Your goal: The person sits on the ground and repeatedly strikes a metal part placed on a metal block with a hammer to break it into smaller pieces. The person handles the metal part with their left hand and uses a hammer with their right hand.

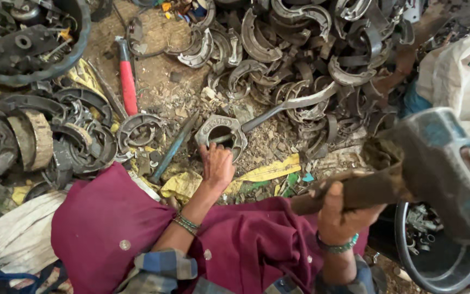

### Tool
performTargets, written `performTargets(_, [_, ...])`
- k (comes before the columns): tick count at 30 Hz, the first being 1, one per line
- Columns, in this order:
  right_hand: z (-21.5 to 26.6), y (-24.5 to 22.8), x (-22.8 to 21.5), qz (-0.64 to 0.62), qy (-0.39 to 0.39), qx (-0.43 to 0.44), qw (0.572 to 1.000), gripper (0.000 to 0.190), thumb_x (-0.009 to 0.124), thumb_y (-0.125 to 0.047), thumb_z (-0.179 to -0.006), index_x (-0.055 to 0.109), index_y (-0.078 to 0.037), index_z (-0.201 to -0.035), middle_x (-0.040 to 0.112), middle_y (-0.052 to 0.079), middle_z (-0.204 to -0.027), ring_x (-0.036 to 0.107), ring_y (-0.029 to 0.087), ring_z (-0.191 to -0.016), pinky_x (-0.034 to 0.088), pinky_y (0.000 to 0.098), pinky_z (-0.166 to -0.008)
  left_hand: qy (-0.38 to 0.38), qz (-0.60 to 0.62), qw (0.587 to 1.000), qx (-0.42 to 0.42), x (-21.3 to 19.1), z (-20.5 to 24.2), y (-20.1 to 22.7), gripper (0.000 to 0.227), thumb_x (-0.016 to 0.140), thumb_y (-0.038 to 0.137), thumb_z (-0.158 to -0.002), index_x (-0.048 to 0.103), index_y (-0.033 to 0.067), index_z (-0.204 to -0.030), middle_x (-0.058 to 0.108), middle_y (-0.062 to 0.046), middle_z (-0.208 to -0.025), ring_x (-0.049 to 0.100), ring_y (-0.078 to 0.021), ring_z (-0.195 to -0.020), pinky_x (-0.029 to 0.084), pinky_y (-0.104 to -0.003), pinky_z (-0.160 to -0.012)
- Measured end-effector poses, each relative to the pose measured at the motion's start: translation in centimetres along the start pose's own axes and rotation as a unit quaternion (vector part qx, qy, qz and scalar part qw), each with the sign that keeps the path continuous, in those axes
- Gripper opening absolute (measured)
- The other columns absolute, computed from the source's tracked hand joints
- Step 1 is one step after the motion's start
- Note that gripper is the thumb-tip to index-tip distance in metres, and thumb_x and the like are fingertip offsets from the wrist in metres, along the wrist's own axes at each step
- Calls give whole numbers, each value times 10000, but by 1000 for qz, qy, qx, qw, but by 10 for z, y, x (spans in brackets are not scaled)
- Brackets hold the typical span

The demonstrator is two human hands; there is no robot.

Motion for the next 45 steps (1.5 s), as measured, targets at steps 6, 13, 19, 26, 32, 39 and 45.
performTargets(6, [100,177,68,354,-290,203,866,336,698,-246,-956,547,-12,-1146,683,162,-739,659,305,-613,537,420,-531,-12,0,1000,9,3,7,0,247,806,298,-720,780,99,-863,728,-160,-970,605,-369,-1137,333,-627,-1061])
performTargets(13, [87,135,26,291,-207,262,896,465,736,-214,-901,540,29,-1245,715,181,-847,695,260,-672,565,382,-566,17,12,1000,-8,4,20,-3,256,820,290,-765,779,105,-937,735,-145,-1043,597,-349,-1194,338,-596,-1094])
performTargets(19, [-1,-3,19,127,-48,86,987,455,708,-91,-947,457,10,-1313,685,123,-966,700,164,-753,591,303,-642,-28,-43,999,-8,4,8,12,547,854,348,-697,736,46,-1138,707,-138,-1160,573,-293,-1175,343,-549,-1051])
performTargets(26, [29,49,26,215,-119,134,960,437,713,-85,-896,482,21,-1252,663,141,-979,709,221,-739,619,339,-606,-46,0,999,-11,9,-2,2,546,870,389,-683,744,54,-1096,689,-159,-1184,552,-321,-1220,335,-533,-1070])
performTargets(32, [95,160,58,302,-273,285,868,463,700,-266,-911,534,5,-1248,725,230,-939,723,341,-816,579,477,-692,108,21,994,27,-16,3,7,307,790,129,-654,804,142,-961,722,-149,-1062,585,-343,-1129,359,-602,-969])
performTargets(39, [44,46,6,205,-124,251,938,421,678,-136,-901,515,20,-1256,715,160,-883,700,178,-605,604,326,-492,-14,33,999,-4,11,5,-3,231,812,219,-749,775,83,-932,744,-140,-1039,590,-317,-1186,393,-519,-1032])
performTargets(45, [1,-22,-10,32,-1,-39,999,223,630,-162,-1008,553,-39,-1177,697,87,-866,705,120,-630,580,285,-571,27,31,999,-9,-7,-5,1,402,891,318,-630,782,55,-915,732,-171,-1081,587,-333,-1157,370,-548,-1018])
Point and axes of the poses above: each hand's wrist, its own z-axis away from the middle knuckle, its own x-axis out of the palm, y = z × x, the point moved 10 cm from there along -z, towards the middle knuckle
